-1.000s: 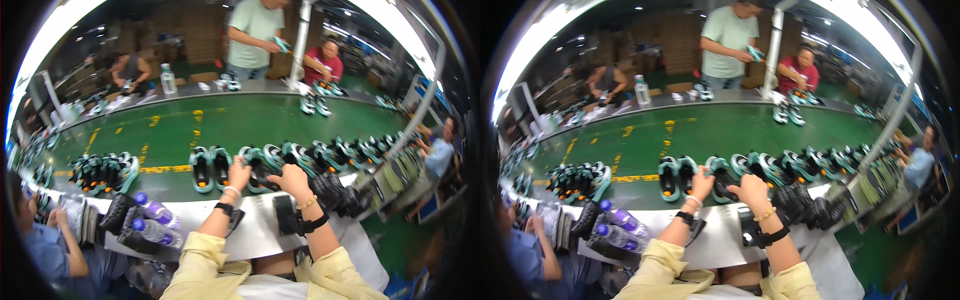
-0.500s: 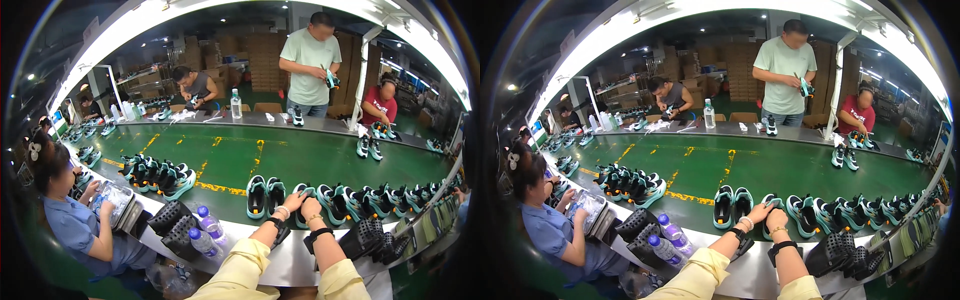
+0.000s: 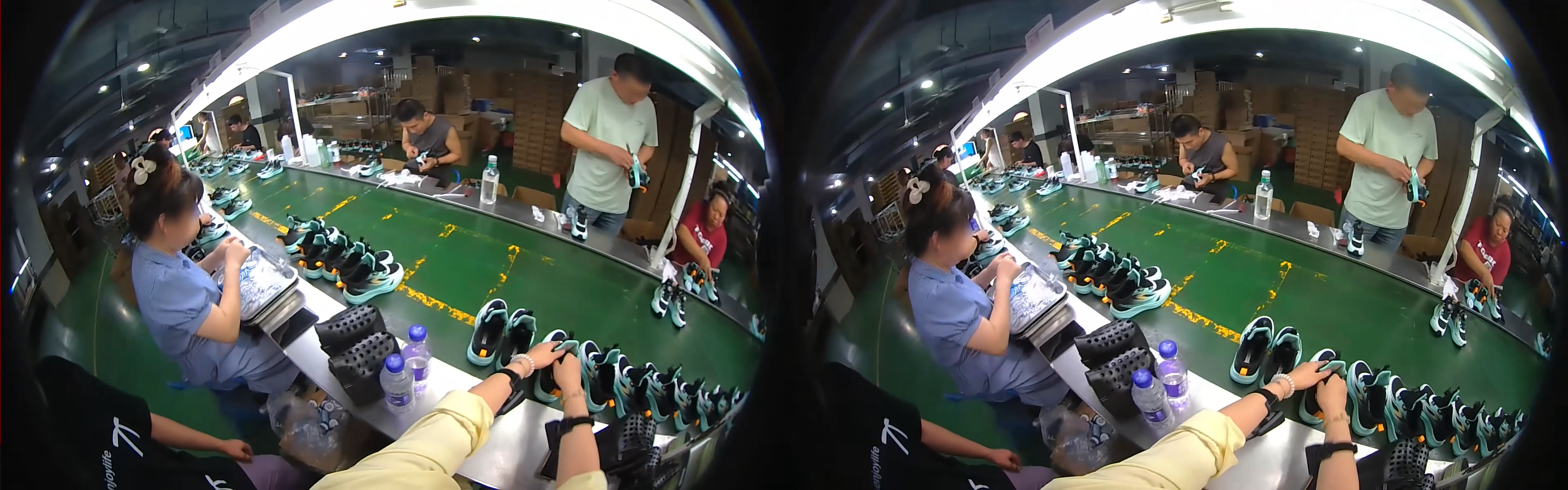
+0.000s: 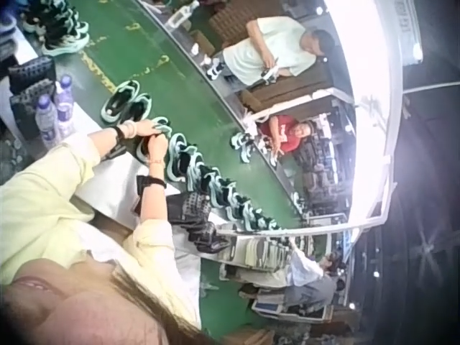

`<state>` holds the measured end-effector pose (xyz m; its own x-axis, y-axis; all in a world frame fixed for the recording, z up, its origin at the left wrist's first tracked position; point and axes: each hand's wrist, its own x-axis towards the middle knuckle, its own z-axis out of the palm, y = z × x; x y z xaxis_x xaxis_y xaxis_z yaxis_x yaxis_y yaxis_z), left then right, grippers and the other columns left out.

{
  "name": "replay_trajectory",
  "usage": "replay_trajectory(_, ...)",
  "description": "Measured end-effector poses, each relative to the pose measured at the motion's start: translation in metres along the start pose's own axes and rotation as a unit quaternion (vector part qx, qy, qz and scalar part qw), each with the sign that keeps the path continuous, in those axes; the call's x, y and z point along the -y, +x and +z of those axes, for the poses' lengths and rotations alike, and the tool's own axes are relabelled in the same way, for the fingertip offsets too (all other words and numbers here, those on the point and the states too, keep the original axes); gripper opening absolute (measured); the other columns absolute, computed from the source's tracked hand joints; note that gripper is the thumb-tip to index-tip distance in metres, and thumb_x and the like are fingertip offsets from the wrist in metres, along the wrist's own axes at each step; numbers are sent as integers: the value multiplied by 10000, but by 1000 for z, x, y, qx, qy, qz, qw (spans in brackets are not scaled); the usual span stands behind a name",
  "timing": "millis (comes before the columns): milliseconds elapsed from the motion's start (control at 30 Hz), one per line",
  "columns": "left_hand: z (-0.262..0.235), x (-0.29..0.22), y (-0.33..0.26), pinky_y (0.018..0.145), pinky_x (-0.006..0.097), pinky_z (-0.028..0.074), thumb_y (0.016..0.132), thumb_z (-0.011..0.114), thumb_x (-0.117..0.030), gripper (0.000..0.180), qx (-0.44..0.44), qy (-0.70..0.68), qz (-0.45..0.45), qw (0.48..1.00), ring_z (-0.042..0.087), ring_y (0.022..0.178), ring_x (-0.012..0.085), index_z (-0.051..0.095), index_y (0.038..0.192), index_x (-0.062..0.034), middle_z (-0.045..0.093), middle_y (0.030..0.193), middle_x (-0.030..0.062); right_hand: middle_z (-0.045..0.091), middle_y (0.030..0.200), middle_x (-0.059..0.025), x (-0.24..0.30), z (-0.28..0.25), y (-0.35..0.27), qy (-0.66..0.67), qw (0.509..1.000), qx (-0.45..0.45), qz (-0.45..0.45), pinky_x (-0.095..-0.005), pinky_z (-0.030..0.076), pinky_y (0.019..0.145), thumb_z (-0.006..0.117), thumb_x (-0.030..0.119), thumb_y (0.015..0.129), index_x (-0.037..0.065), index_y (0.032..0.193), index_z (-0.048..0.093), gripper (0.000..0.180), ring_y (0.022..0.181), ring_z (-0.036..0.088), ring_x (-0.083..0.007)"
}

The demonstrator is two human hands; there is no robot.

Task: Inspecting and moving sneakers along an industrial conveyor belt in a shoe manufacturing facility.

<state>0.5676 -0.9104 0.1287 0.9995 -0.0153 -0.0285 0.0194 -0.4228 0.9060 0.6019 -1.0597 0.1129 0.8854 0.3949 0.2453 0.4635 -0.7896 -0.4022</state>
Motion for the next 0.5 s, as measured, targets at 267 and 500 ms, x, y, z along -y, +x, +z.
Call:
replay_trajectory(267, 16, -25, -10, 949, 405, 502, 663, 825, -348, 886, -81, 170, 53, 981, 621, 1106, 363, 438, 1355, 48, 611, 1211, 261, 599, 1033, -169, 41, -40, -102, 38, 998, -30, -37, -459, 463, 882, 696, 161, 809, 8, 1026, 597, 284, 1044, 551, -375)
replay_trajectory(500, 25, -4, 1, 757, 446, 572, 668, 819, -251, 693, -190, 263, -28, 946, 692, 847, 373, 521, 1270, -82, 692, 986, 190, 582, 1139, -182, 78, -49, -105, 56, 997, 11, -48, -441, 453, 926, 701, 120, 790, -6, 1138, 576, 391, 1088, 539, -392)
